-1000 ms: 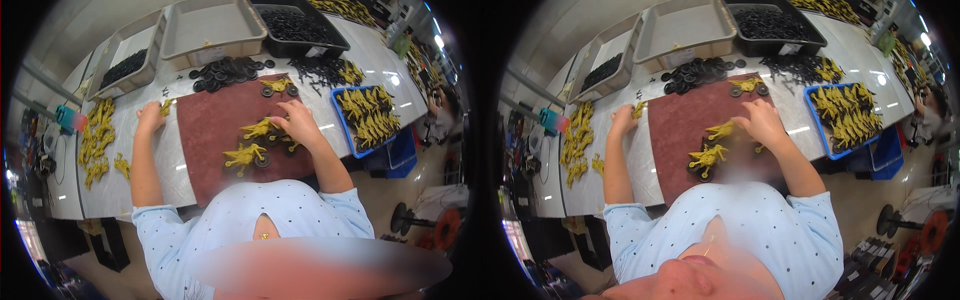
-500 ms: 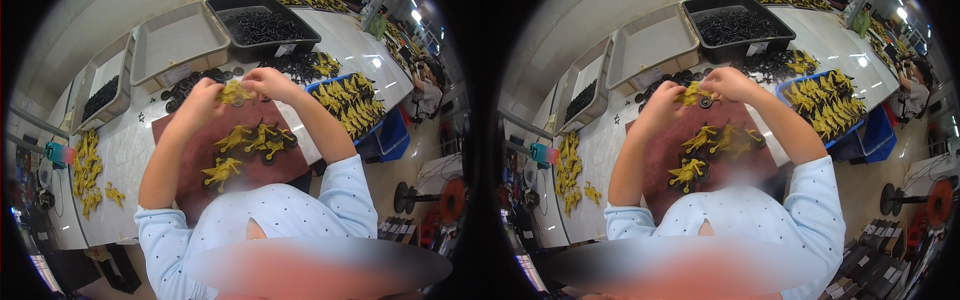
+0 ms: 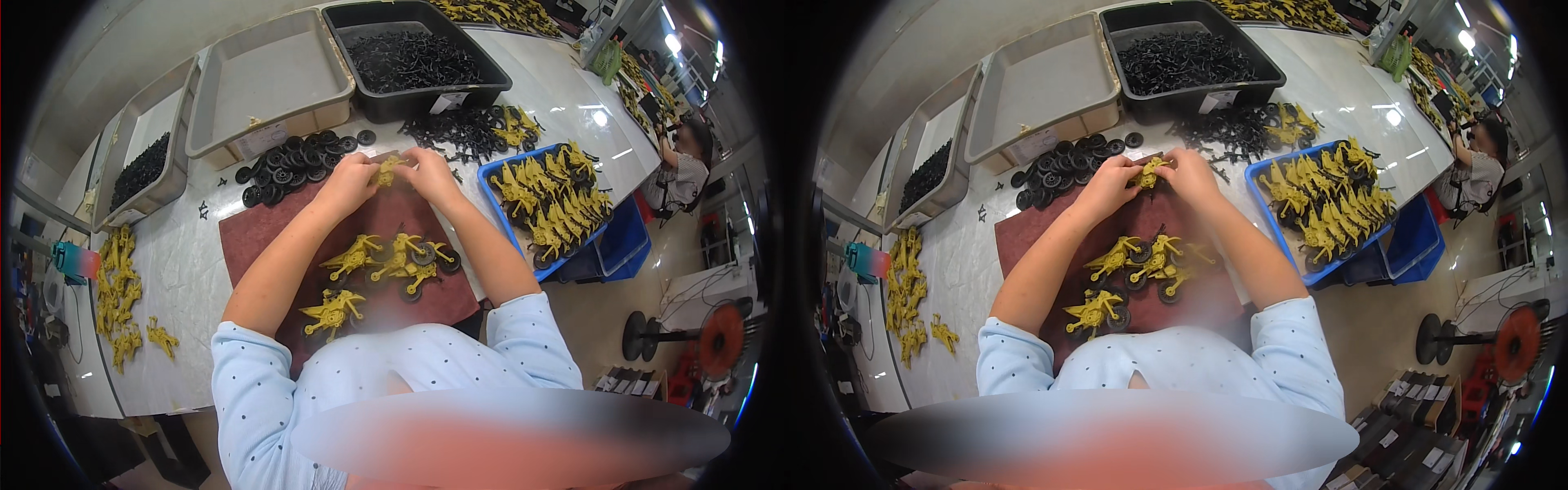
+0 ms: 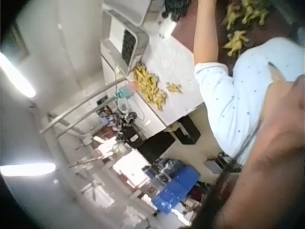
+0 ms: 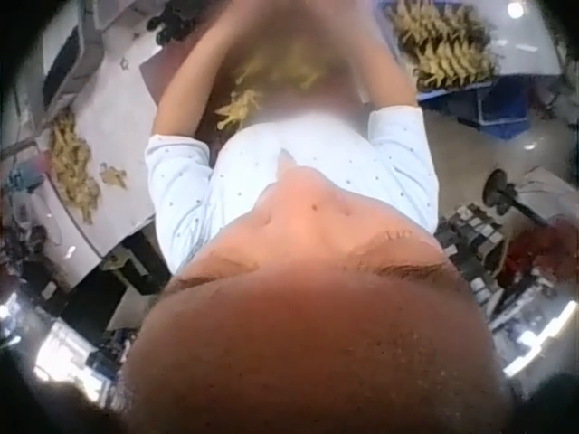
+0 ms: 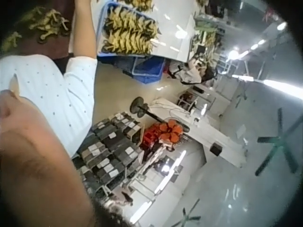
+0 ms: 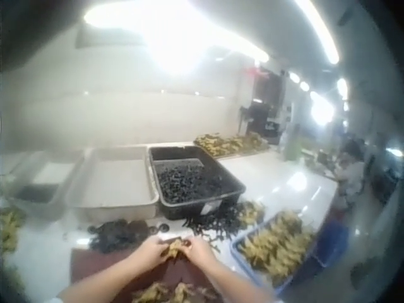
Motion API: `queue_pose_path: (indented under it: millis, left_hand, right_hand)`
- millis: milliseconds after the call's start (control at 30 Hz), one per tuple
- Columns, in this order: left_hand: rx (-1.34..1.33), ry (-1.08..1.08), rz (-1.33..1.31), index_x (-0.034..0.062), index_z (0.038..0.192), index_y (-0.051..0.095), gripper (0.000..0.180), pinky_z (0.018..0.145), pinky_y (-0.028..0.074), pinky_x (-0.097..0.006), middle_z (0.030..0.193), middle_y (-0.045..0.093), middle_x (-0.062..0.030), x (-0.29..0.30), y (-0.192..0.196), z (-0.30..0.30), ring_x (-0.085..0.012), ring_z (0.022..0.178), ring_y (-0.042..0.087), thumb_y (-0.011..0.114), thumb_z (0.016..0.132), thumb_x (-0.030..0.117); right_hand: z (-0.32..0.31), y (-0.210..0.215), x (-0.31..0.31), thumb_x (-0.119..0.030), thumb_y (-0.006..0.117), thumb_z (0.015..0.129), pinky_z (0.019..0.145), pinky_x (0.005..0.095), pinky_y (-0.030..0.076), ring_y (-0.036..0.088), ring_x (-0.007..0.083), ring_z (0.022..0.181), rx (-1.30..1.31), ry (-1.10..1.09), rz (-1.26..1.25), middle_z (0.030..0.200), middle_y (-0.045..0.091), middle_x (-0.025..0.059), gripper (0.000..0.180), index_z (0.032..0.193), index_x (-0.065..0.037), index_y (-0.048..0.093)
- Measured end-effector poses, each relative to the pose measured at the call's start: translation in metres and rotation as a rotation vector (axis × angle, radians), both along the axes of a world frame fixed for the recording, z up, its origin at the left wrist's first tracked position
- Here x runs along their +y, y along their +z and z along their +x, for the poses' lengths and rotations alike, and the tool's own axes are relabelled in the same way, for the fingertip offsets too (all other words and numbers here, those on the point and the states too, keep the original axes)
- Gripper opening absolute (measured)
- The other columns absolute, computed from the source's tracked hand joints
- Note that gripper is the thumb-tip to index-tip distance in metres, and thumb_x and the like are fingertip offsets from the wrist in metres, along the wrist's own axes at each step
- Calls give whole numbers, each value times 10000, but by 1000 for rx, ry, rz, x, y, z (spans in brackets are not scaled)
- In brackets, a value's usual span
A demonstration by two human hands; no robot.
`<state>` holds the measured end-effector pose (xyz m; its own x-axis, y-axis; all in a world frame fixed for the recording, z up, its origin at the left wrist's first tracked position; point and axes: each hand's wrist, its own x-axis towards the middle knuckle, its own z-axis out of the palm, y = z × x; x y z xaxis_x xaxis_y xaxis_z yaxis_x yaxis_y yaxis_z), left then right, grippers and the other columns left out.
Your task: The person assembles small yellow toy motorcycles by hand, attaching black plastic wheels to them.
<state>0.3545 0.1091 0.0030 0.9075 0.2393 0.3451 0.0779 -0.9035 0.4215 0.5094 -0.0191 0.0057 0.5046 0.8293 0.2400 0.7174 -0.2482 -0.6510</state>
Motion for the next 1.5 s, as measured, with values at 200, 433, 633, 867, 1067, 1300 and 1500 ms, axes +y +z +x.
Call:
queue_pose_path:
  millis: [200,433,633,867,1067,1300,1500]
  left_hand:
    - [14,-18,-4,-16,1044,667,336,875,481,-385,1018,629,-166,0,-2,3,-339,971,594,721,717,42]
    - [59,-23,-16,-13,1059,667,333,887,485,-381,1049,638,-168,-2,3,1,-335,992,599,713,736,54]
    - [99,27,27,-40,1055,646,371,880,493,-396,1040,639,-183,-7,-7,2,-344,989,606,738,718,87]
    - [-139,60,244,-45,853,620,207,795,489,-419,806,612,-190,-16,-25,8,-348,837,613,677,716,99]
    - [3,62,157,-68,988,621,283,792,512,-405,874,636,-209,-13,-10,2,-370,871,621,653,734,50]
    - [-62,-45,-179,-30,914,635,197,753,517,-411,869,649,-194,-45,53,-51,-363,822,629,635,750,78]
    - [-348,57,-262,5,1044,651,346,776,550,-357,988,654,-145,-79,71,-83,-308,883,654,713,704,18]
  right_hand:
    - [-2,-15,-1,-219,735,798,809,416,483,609,364,909,-49,-20,102,954,636,200,293,971,9,669]
    - [-7,-31,0,-186,715,815,821,417,476,569,384,941,-76,-22,148,991,577,205,280,996,10,632]
    - [-10,-31,-3,-190,709,816,816,429,475,569,396,945,-131,-15,96,965,594,209,280,995,1,609]
    - [4,-25,-6,-202,771,758,836,388,481,581,342,996,155,56,112,1043,587,185,397,1068,-17,607]
    - [14,8,-22,-86,777,714,861,329,479,559,213,1051,209,386,48,1164,549,86,521,1194,-18,588]
    - [-18,7,-23,-11,748,763,894,303,480,573,179,1063,913,670,307,1150,581,73,432,1163,-32,586]
    - [-58,32,-46,-213,762,812,846,303,488,579,185,967,641,669,489,1051,598,81,411,1109,1,576]
